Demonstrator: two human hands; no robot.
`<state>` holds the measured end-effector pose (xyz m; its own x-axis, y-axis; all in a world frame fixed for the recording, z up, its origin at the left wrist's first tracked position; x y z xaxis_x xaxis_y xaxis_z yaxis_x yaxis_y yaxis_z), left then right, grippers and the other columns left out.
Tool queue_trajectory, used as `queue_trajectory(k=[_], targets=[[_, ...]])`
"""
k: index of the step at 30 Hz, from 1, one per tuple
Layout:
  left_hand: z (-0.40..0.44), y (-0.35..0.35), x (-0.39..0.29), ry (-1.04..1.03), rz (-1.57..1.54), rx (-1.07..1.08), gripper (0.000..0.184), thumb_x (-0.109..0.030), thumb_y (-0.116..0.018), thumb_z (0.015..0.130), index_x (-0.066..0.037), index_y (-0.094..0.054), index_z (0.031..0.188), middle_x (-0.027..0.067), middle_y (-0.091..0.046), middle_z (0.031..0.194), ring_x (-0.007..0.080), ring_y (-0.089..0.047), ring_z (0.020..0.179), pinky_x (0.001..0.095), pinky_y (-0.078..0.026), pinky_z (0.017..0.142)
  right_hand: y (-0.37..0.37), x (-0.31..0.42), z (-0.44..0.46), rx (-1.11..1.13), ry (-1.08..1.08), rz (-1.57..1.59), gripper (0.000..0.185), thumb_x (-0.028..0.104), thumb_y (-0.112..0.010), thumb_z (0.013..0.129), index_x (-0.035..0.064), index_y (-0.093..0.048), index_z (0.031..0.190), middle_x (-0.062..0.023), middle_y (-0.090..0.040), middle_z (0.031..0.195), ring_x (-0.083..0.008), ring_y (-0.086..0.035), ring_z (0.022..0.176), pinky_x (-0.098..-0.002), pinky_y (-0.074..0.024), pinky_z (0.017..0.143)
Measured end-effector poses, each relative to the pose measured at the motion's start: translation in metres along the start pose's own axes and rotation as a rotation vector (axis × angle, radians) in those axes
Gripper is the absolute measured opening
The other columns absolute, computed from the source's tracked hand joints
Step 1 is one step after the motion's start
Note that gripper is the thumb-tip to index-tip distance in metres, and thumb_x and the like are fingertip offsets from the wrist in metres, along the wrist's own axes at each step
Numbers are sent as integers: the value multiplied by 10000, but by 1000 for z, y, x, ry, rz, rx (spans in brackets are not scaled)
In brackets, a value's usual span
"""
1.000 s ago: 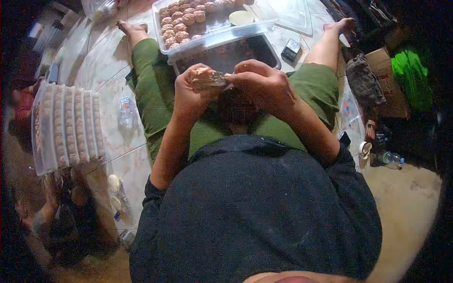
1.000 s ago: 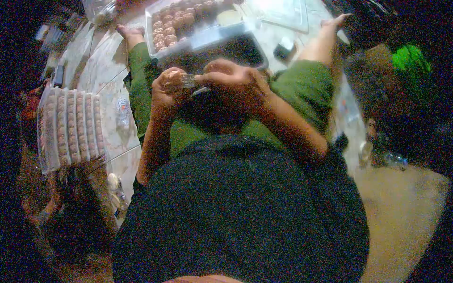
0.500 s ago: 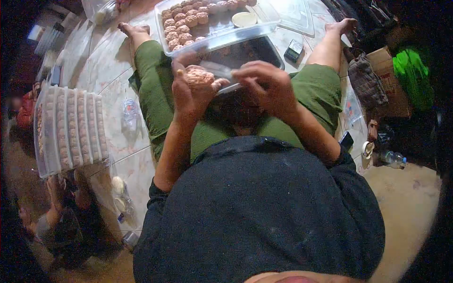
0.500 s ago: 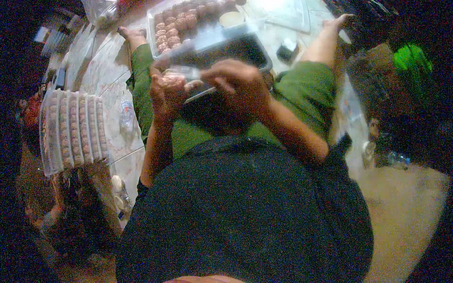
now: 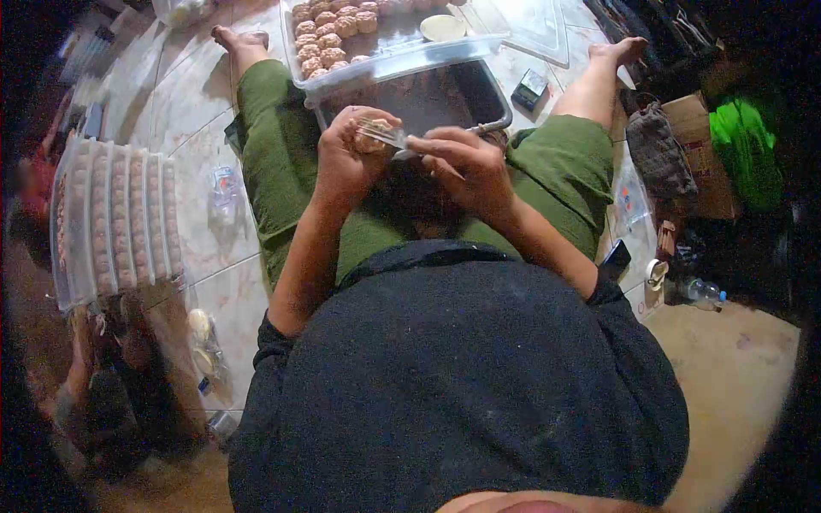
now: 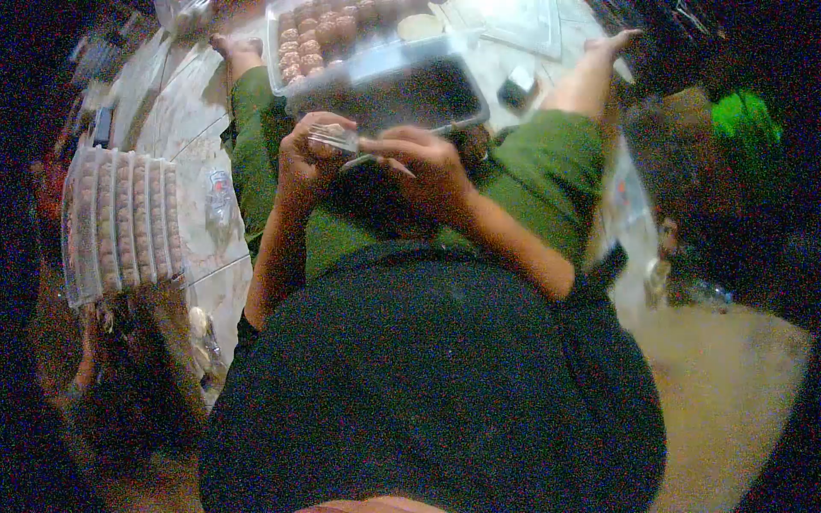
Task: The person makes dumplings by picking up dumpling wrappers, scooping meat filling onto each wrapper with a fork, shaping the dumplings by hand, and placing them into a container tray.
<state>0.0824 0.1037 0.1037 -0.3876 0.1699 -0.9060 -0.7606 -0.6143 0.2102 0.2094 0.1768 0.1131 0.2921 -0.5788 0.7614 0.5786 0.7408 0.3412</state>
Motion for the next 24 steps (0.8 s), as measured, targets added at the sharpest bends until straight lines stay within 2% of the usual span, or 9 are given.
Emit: queue_trajectory(k=[1,2,7,10,13,18,20,22,24], targets=[[-4,-3,14,148,-201,10,192,-169,-635,770,-17,-559,860,37,-589,751,89,-554,708,223,-457,634,3,17,4,-1,152,-246,241,-24,-576,776,8,-618,1011,-82,-592,923,-156,-590,791,-268,-485,674],[-4,-1,10,134,-209,15,190,-164,-644,764,-22,-561,860,29,-591,758,86,-552,709,225,-459,634,6,26,6,-38,201,-259,240,-38,-585,742,19,-637,969,-123,-575,920,-200,-598,772,-274,-493,657],[-1,7,-15,1,-165,-98,187,-121,-686,720,-36,-571,840,22,-600,760,90,-562,687,237,-472,624,-4,43,15,89,250,-316,314,-46,-582,713,22,-615,1017,-122,-569,889,-213,-595,776,-277,-491,673],[-1,6,-22,-232,448,-29,179,-108,-693,709,-38,-574,823,41,-603,762,103,-575,683,241,-475,628,1,43,19,109,216,-274,337,-45,-580,713,26,-603,1041,-121,-570,887,-214,-593,779,-279,-491,673],[-3,13,-26,-264,540,-130,192,-107,-708,688,-43,-581,816,51,-596,752,121,-576,654,250,-474,604,8,47,24,62,236,-260,340,-41,-584,712,29,-601,1044,-123,-572,889,-214,-594,776,-283,-492,667],[-3,25,11,52,-261,-213,258,-152,-743,663,-37,-585,833,49,-582,745,139,-563,636,266,-470,589,-4,38,21,116,199,-256,281,-32,-566,750,23,-604,1022,-132,-582,902,-217,-597,786,-283,-489,672],[-1,25,0,19,-224,-224,264,-143,-749,659,-31,-584,832,53,-579,747,139,-562,655,264,-466,595,0,33,21,102,173,-269,244,-25,-551,774,19,-605,1009,-138,-586,915,-216,-598,798,-282,-488,683],[2,20,-29,-96,83,-182,252,-121,-747,661,-24,-583,825,59,-578,749,135,-561,677,256,-462,603,20,28,25,-9,108,-268,225,-12,-543,792,17,-603,1007,-143,-588,935,-207,-599,809,-281,-490,694],[2,16,-26,-133,155,-132,239,-97,-745,658,-20,-581,814,62,-573,743,129,-558,690,247,-457,604,36,21,28,-91,35,-224,208,0,-525,821,-1,-591,1018,-145,-588,961,-176,-594,826,-268,-487,712]])
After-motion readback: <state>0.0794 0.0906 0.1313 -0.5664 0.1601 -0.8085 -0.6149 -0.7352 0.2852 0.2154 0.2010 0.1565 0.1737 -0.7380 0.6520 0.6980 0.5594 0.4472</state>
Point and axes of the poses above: each hand's wrist, its own z-axis towards the middle knuckle, its own y-axis out of the back of the hand, x = y × z, the point moved 10 cm from there along z, towards the middle knuckle
